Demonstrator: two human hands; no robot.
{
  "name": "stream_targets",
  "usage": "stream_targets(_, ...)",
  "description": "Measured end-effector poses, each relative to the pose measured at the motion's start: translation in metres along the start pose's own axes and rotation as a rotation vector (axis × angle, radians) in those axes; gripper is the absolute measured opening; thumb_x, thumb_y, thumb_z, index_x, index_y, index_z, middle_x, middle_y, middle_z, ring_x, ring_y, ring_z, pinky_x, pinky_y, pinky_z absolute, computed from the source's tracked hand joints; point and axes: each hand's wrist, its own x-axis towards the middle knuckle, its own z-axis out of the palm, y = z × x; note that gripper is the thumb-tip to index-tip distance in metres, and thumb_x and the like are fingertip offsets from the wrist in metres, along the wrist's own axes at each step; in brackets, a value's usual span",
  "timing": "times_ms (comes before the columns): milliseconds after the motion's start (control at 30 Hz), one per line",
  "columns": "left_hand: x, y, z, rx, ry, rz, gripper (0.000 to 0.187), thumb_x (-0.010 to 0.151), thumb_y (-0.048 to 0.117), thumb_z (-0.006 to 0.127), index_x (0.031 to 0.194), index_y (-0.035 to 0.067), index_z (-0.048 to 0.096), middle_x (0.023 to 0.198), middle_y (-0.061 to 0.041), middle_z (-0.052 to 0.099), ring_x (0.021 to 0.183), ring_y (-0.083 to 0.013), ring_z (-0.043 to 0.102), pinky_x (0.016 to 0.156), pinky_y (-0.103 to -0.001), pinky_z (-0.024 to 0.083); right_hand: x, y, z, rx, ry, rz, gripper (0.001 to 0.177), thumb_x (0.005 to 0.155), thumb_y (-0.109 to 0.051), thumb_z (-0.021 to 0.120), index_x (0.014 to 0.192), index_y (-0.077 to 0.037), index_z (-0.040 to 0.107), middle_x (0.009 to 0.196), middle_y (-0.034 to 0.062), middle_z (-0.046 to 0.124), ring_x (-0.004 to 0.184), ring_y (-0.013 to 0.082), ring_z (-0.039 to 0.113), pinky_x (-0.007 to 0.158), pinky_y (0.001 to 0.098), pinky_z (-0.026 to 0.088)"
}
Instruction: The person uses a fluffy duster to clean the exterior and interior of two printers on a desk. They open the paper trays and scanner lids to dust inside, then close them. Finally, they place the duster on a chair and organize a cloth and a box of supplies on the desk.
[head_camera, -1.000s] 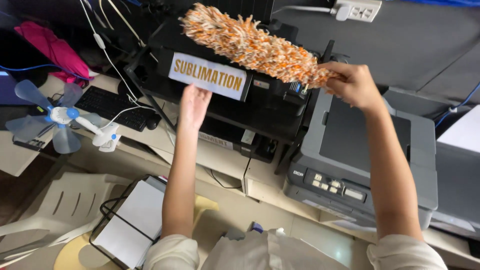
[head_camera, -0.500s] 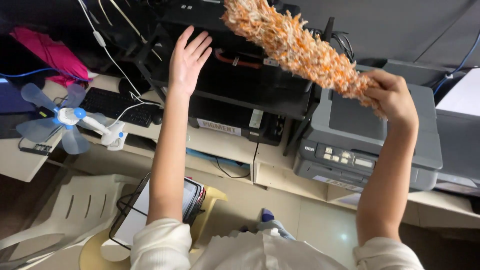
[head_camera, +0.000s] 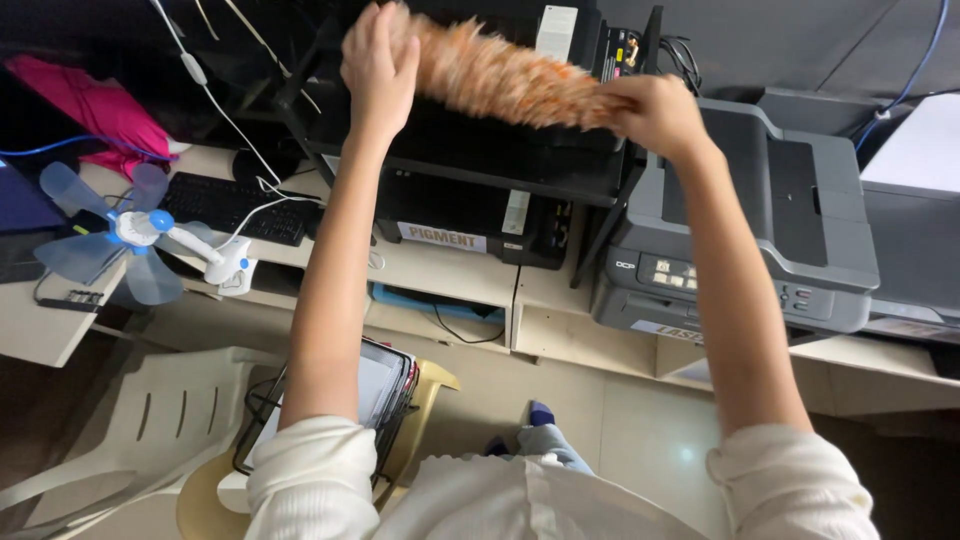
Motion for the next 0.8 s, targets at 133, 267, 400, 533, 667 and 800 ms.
stream_targets(133, 0.004, -0.001, 0.017, 0.109, 0.048, 0.106, 0.053, 0.107, 0.034, 0.063, 0.151, 0.009, 0.046, 0.160, -0.017, 0.038, 0.150, -0.0372, 0.030, 0.121, -0.060, 0.024, 0.024, -0.011, 0.011, -0.013, -0.048, 0.045, 0.036, 0.084, -0.008, 0.078, 0.119, -0.017, 0.080, 0.089, 0.0063, 0.078, 0.074, 0.0169, 0.073, 0.069, 0.0336, 0.058)
stream_targets(267, -0.001, 0.007, 0.019, 0.123, -0.063, 0.150, 0.060, 0.109, 0.032, 0.063, 0.158, 0.009, 0.038, 0.166, -0.016, 0.028, 0.156, -0.0360, 0.018, 0.123, -0.066, 0.013, 0.029, -0.004, 0.033, -0.016, -0.138, 0.064, 0.035, 0.086, -0.009, 0.074, 0.120, -0.019, 0.078, 0.091, 0.0053, 0.077, 0.074, 0.0190, 0.073, 0.072, 0.0361, 0.059)
stream_targets(400, 0.003, 0.013, 0.019, 0.169, -0.152, 0.211, 0.066, 0.109, 0.030, 0.064, 0.164, 0.012, 0.030, 0.170, -0.015, 0.022, 0.158, -0.0340, 0.012, 0.123, -0.069, 0.007, 0.023, 0.002, 0.040, -0.012, -0.075, 0.093, 0.039, 0.084, -0.012, 0.074, 0.121, -0.020, 0.078, 0.094, 0.0053, 0.078, 0.077, 0.0210, 0.074, 0.074, 0.0375, 0.058)
stream_targets(533, 0.008, 0.004, 0.029, 0.192, -0.175, 0.269, 0.071, 0.108, 0.030, 0.066, 0.166, 0.015, 0.027, 0.171, -0.014, 0.020, 0.158, -0.0336, 0.011, 0.122, -0.070, 0.006, 0.011, 0.006, 0.050, -0.204, -0.187, 0.005, 0.039, 0.081, -0.012, 0.074, 0.118, -0.023, 0.081, 0.091, 0.0059, 0.078, 0.075, 0.0247, 0.073, 0.074, 0.0396, 0.058)
stream_targets(667, 0.013, 0.003, 0.037, 0.209, -0.162, 0.336, 0.076, 0.105, 0.027, 0.069, 0.166, 0.014, 0.025, 0.168, -0.015, 0.023, 0.156, -0.0355, 0.014, 0.118, -0.073, 0.006, 0.003, -0.008, 0.032, -0.120, -0.198, 0.093, 0.042, 0.083, -0.012, 0.073, 0.124, -0.020, 0.077, 0.086, 0.0080, 0.078, 0.076, 0.0235, 0.073, 0.072, 0.0391, 0.058)
stream_targets(800, 0.008, 0.006, 0.029, 0.191, -0.030, 0.378, 0.065, 0.101, 0.019, 0.073, 0.157, 0.012, 0.042, 0.153, -0.013, 0.040, 0.146, -0.0337, 0.031, 0.117, -0.070, 0.015, -0.007, -0.026, 0.001, 0.182, -0.384, 0.299, 0.035, 0.089, -0.011, 0.068, 0.123, -0.016, 0.075, 0.085, 0.0068, 0.077, 0.066, 0.0169, 0.074, 0.069, 0.0334, 0.060)
